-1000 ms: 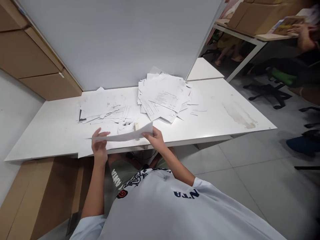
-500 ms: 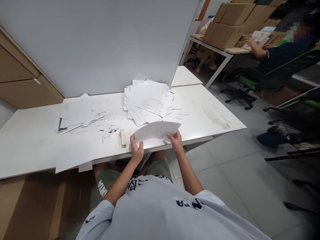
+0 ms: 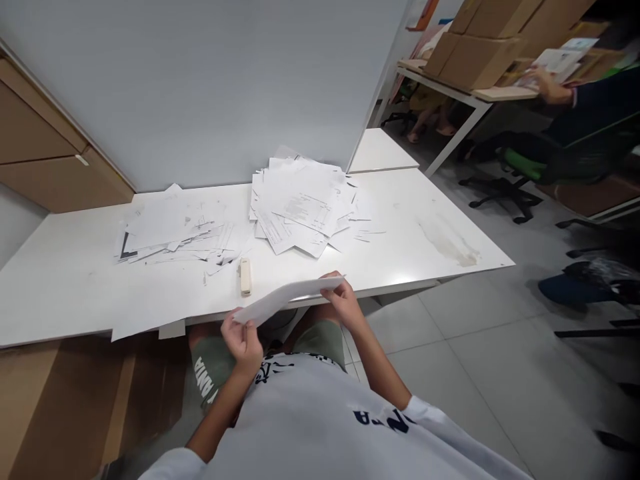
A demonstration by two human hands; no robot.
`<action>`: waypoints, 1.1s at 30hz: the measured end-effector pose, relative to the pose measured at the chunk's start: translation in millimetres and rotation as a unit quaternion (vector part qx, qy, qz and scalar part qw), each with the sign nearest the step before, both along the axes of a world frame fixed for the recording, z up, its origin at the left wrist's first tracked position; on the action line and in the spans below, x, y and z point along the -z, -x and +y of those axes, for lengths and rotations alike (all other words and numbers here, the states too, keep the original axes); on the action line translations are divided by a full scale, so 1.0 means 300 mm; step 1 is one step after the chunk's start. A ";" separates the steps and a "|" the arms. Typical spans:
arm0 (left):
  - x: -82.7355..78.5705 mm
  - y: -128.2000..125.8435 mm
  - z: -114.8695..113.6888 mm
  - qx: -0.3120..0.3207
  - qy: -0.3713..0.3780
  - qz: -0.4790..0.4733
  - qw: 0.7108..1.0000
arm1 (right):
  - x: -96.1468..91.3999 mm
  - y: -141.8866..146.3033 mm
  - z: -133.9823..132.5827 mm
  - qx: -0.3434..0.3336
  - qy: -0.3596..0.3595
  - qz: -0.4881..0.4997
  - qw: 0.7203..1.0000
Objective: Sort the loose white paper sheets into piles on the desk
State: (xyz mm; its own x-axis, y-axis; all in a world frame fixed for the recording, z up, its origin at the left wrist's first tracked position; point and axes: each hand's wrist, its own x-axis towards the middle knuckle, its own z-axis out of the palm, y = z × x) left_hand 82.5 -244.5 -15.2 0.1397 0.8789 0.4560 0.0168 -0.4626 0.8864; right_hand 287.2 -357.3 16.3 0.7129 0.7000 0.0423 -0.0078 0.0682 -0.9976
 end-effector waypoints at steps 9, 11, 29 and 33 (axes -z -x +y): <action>-0.033 0.256 0.011 -0.009 0.254 0.110 0.961 | 0.140 0.197 -0.049 -0.160 0.113 0.091 0.976; -0.026 0.272 0.043 0.010 0.300 0.129 0.945 | 0.150 0.220 -0.030 -0.152 0.118 0.139 0.972; -0.067 0.269 0.116 0.081 0.304 0.166 0.935 | 0.084 0.225 -0.001 -0.088 0.137 0.152 0.975; -0.077 0.274 0.108 0.082 0.300 0.158 0.937 | 0.093 0.229 -0.019 -0.075 0.139 0.162 0.974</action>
